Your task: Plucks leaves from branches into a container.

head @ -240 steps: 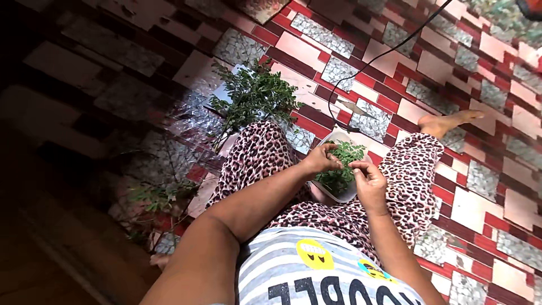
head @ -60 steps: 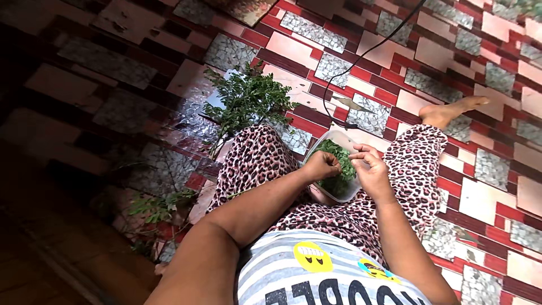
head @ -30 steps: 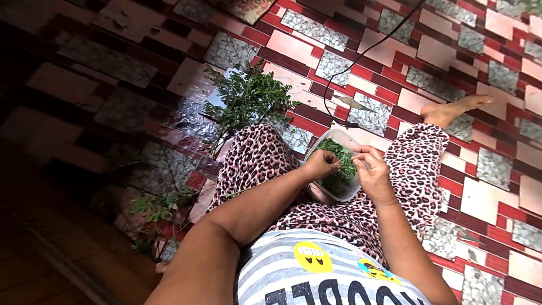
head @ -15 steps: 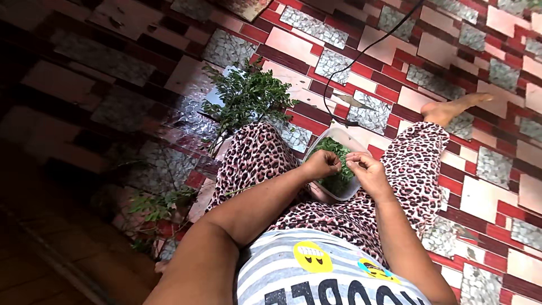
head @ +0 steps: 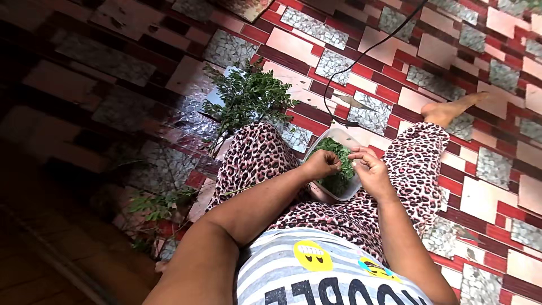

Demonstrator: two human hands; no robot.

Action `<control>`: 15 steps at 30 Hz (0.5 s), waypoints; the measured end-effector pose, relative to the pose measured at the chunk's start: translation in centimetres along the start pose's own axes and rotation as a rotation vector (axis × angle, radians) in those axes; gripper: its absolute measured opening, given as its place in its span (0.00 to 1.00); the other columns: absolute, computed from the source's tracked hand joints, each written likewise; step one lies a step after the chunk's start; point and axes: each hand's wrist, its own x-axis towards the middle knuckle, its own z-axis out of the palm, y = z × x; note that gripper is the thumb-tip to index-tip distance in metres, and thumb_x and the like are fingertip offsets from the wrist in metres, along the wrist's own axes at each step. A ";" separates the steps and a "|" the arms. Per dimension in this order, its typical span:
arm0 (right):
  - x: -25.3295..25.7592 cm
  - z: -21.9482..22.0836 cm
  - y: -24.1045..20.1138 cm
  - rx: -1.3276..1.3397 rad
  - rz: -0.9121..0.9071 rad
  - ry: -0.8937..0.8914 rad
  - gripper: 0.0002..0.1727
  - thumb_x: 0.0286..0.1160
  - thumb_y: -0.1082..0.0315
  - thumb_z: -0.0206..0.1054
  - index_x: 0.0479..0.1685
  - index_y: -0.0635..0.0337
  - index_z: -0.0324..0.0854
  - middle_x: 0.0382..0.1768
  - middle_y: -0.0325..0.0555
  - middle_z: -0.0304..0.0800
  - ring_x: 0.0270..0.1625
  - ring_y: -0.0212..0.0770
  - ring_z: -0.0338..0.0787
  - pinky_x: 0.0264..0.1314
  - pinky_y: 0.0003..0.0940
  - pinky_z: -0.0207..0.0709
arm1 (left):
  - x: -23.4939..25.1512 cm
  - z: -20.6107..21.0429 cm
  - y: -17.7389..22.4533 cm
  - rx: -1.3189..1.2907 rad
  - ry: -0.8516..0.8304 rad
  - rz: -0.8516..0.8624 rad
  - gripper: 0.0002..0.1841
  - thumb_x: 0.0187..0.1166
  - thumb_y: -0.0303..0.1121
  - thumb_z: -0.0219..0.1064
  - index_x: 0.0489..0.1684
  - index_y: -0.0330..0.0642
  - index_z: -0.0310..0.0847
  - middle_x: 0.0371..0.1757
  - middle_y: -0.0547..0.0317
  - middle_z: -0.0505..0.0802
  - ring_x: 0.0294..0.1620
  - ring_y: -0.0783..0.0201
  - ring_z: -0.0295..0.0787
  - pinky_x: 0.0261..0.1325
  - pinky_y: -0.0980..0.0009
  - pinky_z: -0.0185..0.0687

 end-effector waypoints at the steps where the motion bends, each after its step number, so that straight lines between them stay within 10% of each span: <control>1: -0.1 0.0 -0.1 -0.035 -0.018 -0.034 0.10 0.75 0.73 0.66 0.51 0.63 0.89 0.75 0.55 0.79 0.78 0.50 0.77 0.77 0.51 0.74 | 0.0 0.1 0.0 0.005 0.002 0.001 0.05 0.79 0.24 0.69 0.38 0.29 0.85 0.32 0.53 0.88 0.32 0.67 0.83 0.43 0.67 0.82; 15: 0.0 1.7 -0.6 -0.094 -0.033 -0.047 0.06 0.78 0.79 0.61 0.34 0.70 0.79 0.70 0.61 0.79 0.74 0.54 0.79 0.77 0.53 0.73 | -0.1 0.3 0.1 0.081 0.010 0.004 0.06 0.80 0.25 0.69 0.37 0.30 0.84 0.30 0.51 0.86 0.30 0.64 0.79 0.39 0.65 0.78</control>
